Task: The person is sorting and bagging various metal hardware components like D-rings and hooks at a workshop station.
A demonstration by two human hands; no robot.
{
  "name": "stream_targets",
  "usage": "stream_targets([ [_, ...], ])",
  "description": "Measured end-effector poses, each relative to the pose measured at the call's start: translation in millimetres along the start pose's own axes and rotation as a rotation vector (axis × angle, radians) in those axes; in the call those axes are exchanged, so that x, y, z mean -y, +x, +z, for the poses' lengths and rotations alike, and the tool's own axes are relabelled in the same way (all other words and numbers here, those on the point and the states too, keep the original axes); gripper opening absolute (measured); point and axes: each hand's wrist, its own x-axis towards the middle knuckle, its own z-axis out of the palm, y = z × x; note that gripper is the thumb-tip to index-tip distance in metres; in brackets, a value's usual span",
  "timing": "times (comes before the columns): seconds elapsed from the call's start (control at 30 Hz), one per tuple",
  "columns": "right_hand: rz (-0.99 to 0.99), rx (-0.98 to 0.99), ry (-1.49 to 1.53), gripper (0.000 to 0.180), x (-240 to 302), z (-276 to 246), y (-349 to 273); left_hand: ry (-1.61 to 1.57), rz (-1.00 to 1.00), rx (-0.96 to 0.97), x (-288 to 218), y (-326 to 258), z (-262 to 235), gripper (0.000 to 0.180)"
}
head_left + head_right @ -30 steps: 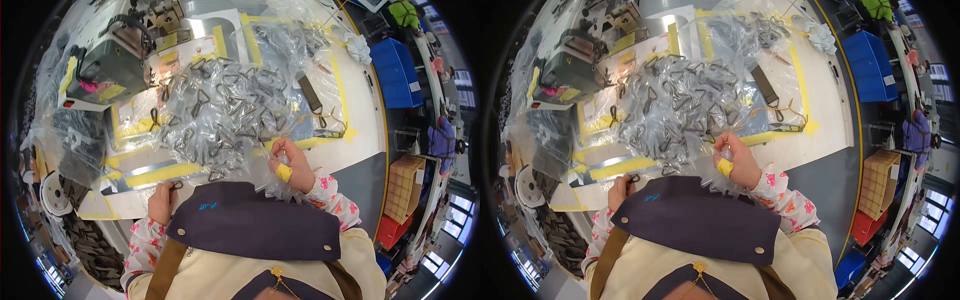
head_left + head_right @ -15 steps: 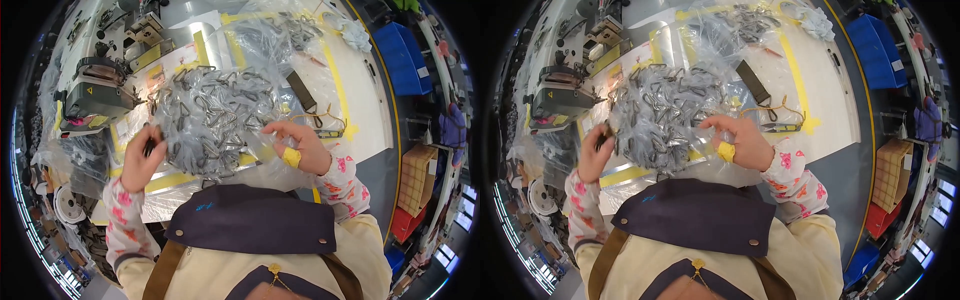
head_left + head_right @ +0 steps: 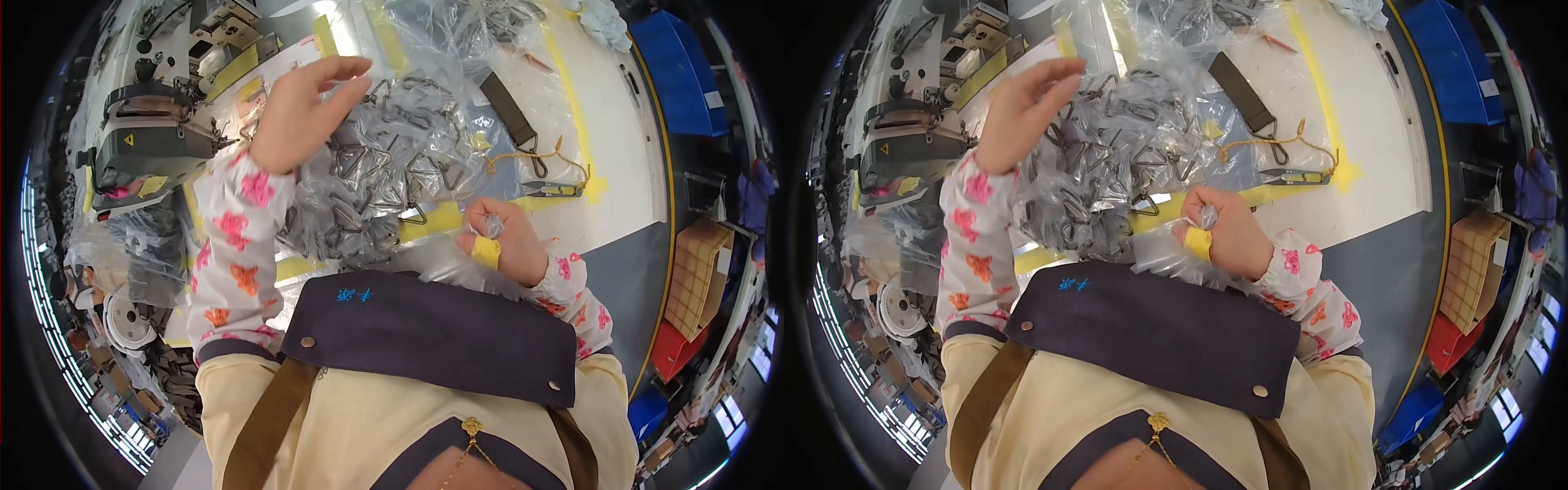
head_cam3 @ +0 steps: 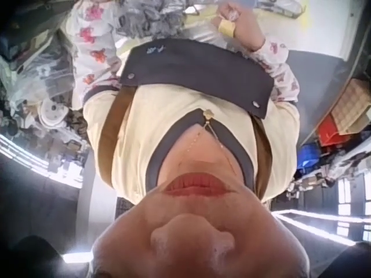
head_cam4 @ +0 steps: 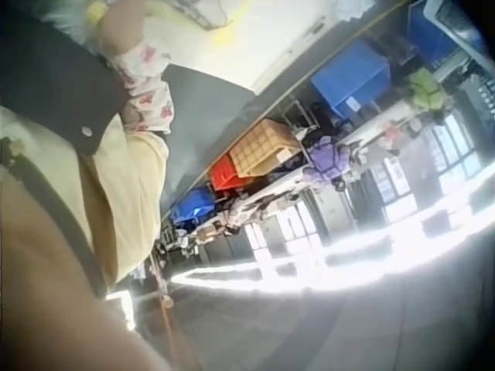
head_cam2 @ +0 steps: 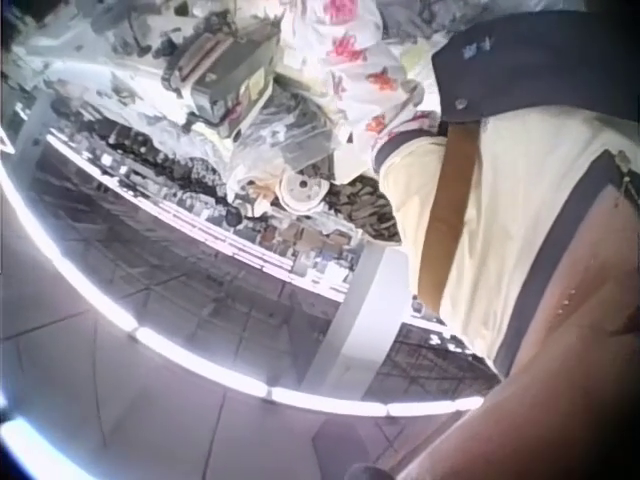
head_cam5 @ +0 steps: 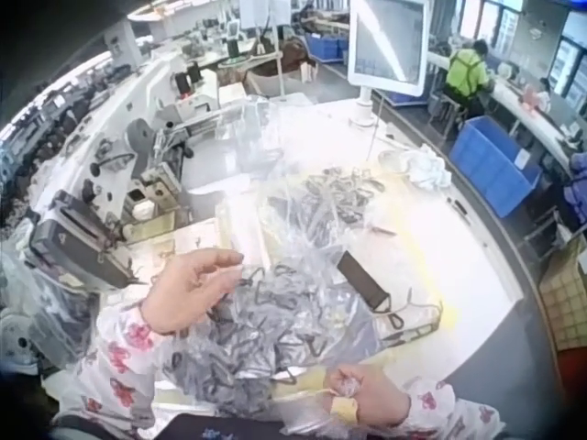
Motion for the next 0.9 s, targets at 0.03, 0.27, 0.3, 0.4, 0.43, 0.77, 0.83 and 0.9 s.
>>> stream_targets([
  [0.03,-0.088,-0.007,0.143,0.024,-8,4,5,0.150,0.081,-0.067,-4,-22,-4,0.028],
  [0.27,-0.101,0.068,0.482,0.013,18,36,28,0.287,-0.009,-0.213,-8,-129,13,0.029],
  [0.3,-0.098,0.076,0.472,0.013,21,42,30,0.320,0.037,-0.238,1,-135,18,0.034],
  [0.4,-0.049,-0.101,0.158,0.021,19,54,45,0.275,0.075,-0.317,3,-134,32,0.039],
  [0.43,-0.130,-0.150,0.000,0.024,12,57,52,0.274,0.085,-0.340,9,-132,37,0.043],
  [0.77,-0.111,-0.435,-0.499,0.044,28,79,93,0.153,0.228,-0.396,35,-140,57,0.028],
  [0.83,-0.143,-0.400,-0.521,0.043,37,80,101,0.096,0.234,-0.408,39,-140,55,0.026],
  [0.9,-0.175,-0.354,-0.553,0.042,45,79,103,0.033,0.231,-0.432,42,-140,51,0.024],
])
